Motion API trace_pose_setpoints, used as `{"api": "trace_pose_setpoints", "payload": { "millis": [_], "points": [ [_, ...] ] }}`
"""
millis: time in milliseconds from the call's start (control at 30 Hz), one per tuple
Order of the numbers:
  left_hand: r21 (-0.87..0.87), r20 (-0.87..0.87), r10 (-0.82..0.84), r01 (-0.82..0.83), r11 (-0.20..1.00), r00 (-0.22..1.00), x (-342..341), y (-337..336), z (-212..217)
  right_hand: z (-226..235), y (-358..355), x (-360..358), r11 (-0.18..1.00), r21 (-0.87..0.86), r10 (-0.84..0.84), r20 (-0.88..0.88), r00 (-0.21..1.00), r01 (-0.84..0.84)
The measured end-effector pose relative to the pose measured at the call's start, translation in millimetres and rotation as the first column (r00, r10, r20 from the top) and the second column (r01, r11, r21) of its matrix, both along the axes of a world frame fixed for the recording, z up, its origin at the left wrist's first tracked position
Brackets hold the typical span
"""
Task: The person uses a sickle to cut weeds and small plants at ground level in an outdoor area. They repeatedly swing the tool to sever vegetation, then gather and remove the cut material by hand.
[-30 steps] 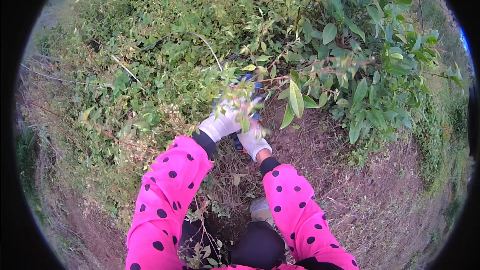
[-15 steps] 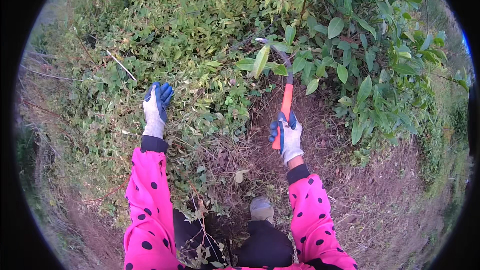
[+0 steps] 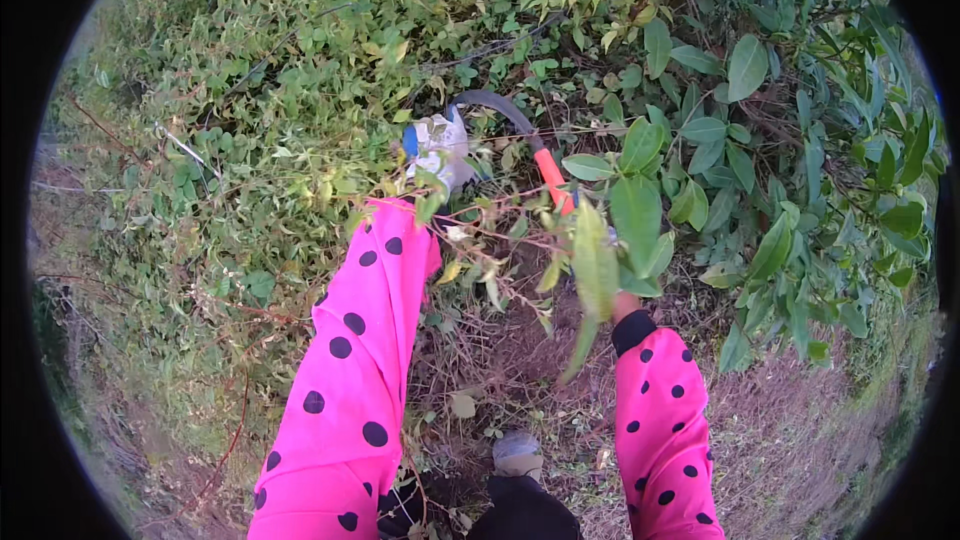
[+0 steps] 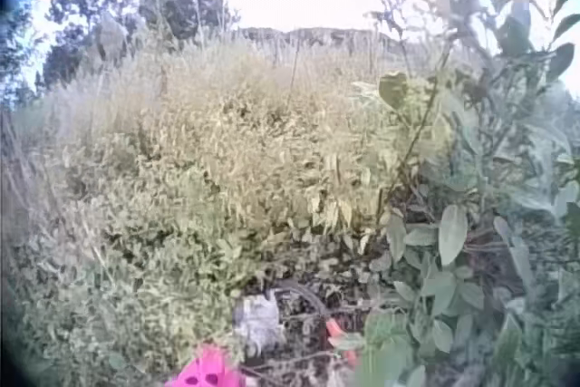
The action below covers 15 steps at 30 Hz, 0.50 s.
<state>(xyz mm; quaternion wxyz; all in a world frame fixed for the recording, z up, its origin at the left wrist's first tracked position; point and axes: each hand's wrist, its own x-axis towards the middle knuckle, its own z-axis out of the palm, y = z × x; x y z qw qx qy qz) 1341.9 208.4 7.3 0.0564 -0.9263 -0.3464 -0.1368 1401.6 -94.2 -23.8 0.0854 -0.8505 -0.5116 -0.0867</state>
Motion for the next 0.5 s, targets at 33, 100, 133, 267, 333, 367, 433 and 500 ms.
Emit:
{"api": "trace_pose_setpoints", "payload": {
  "millis": [33, 100, 133, 267, 333, 367, 433, 500],
  "points": [
    [-0.141, -0.093, -0.121, 0.107, 0.984, 0.988, 2.3, -71.8, 22.7, -28.8, -33.2, 26.8, 0.998, 0.045, -0.032, -0.165, 0.986, 0.039],
    [-0.361, -0.092, -0.160, 0.117, 0.925, 0.983, 17.1, -44.4, 16.2, -31.9, -11.5, 40.8, 0.941, 0.338, 0.143, -0.463, 0.875, 0.026],
    [-0.175, 0.045, -0.229, 0.233, 0.957, 0.972, 8.8, -42.0, 9.0, -39.1, -6.8, 37.8, 0.927, 0.368, 0.121, -0.480, 0.869, 0.074],
    [0.028, 0.150, -0.471, 0.473, 0.881, 0.869, -9.7, -19.6, 0.3, -56.7, -1.7, 10.3, 0.853, 0.445, 0.022, -0.552, 0.834, 0.272],
    [-0.094, 0.084, -0.445, 0.452, 0.887, 0.892, -63.0, 18.0, -39.1, -52.6, -35.0, -55.7, 0.866, 0.431, 0.021, -0.540, 0.841, 0.256],
    [0.038, 0.059, -0.491, 0.490, 0.871, 0.869, -94.2, 8.8, -50.5, -49.8, -80.9, -72.5, 0.882, 0.383, -0.045, -0.509, 0.859, 0.274],
    [0.140, 0.117, -0.510, 0.494, 0.858, 0.852, -129.3, -23.7, -44.0, -53.6, -215.5, -127.3, 0.792, 0.020, -0.304, -0.854, 0.422, 0.610],
    [0.458, -0.265, -0.388, 0.470, 0.755, 0.883, -149.3, -78.2, -17.9, -22.0, -296.0, -184.1, 0.738, 0.013, -0.323, -0.872, 0.369, 0.675]
  ]
}}
